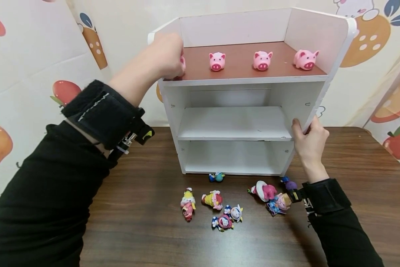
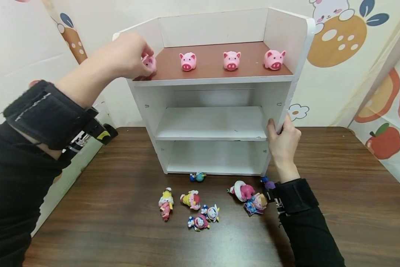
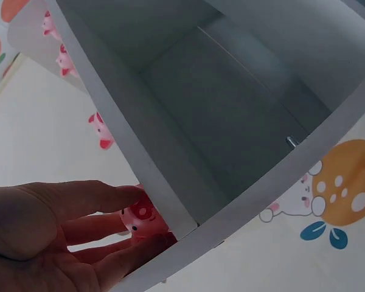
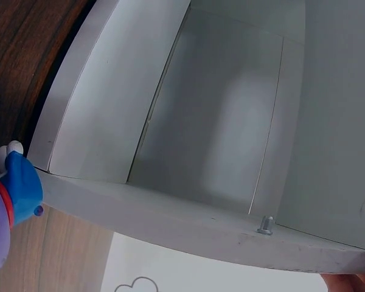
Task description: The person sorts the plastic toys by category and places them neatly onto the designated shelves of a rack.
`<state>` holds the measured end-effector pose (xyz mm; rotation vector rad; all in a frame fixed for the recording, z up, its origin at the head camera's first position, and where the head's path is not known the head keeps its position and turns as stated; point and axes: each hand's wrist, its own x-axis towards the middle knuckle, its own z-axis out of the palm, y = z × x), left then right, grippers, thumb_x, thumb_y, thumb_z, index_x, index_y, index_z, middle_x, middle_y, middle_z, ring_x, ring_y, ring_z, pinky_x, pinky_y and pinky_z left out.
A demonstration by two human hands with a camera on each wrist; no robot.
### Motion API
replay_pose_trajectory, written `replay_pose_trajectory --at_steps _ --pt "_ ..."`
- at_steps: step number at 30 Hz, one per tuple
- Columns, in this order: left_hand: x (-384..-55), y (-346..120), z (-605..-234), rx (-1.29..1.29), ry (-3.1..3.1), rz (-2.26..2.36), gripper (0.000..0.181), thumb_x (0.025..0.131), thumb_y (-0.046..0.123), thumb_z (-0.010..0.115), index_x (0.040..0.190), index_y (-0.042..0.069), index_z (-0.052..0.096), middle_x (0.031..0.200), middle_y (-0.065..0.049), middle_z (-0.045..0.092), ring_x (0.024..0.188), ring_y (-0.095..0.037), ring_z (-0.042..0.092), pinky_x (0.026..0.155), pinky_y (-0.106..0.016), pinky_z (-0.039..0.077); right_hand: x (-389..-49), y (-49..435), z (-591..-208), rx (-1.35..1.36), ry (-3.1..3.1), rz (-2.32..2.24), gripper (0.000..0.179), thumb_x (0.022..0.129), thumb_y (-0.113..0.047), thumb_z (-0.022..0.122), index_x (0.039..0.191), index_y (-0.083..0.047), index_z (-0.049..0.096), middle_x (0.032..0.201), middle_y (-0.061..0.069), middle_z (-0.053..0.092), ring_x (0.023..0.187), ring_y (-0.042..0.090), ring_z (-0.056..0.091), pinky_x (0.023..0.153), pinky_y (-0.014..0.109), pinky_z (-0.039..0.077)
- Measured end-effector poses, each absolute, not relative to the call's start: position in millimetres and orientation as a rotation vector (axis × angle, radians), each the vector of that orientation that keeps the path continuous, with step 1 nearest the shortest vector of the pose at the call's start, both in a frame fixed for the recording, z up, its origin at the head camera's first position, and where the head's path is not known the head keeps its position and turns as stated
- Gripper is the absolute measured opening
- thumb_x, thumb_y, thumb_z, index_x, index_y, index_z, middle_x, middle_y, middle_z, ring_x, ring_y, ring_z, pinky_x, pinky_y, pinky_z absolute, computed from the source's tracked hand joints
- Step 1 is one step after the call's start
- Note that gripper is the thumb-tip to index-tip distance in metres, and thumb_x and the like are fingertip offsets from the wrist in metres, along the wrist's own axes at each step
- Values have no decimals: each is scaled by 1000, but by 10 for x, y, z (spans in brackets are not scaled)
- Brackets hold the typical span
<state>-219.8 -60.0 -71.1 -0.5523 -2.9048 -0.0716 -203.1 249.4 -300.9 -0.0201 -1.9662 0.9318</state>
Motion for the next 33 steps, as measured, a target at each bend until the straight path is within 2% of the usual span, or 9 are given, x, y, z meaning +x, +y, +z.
replay_pose_trajectory --at_steps 2,4,7,8,26,33 --pt "-2220 -574 -718 -533 -2916 -32 14 79 4 39 66 1 42 58 -6 41 56 -19 41 49 -26 33 -2031 2494 -3008 -22 -1968 932 28 83 -13 56 103 6 58 100 21 62 87 32 60 66 9 41" --pt "-2242 -552 -725 -507 -2935 -11 16 83 5 35 78 -3 47 70 -10 44 68 -23 45 55 -28 36 -2030 2495 -3010 -18 -1972 941 29 83 -13 56 105 6 57 102 21 61 89 32 59 71 23 48" --pt "-2269 -527 -734 -475 -2957 2 25 85 5 30 98 -6 49 87 -14 45 81 -26 44 65 -31 39 -2030 2494 -3013 -12 -1975 956 30 83 -13 55 107 6 56 104 21 60 92 32 58 72 47 47" --pt "-2277 -519 -737 -467 -2961 0 27 85 4 30 102 -7 48 90 -14 45 83 -27 43 66 -32 39 -2030 2494 -3014 -8 -1973 964 30 84 -13 55 107 6 56 105 21 60 92 32 58 71 50 46" --pt "-2318 -479 -793 -490 -2969 -32 30 84 0 38 112 -7 44 99 -16 45 91 -28 42 74 -34 38 -2043 2493 -3013 -5 -1967 969 30 84 -12 55 108 6 56 105 21 60 93 32 58 72 50 45" --pt "-2287 -482 -799 -457 -2977 -63 26 84 1 38 108 -6 45 90 -13 42 86 -26 40 65 -30 37 -2043 2486 -3010 -4 -1971 965 30 84 -12 55 108 6 56 105 22 60 92 33 58 71 50 45"
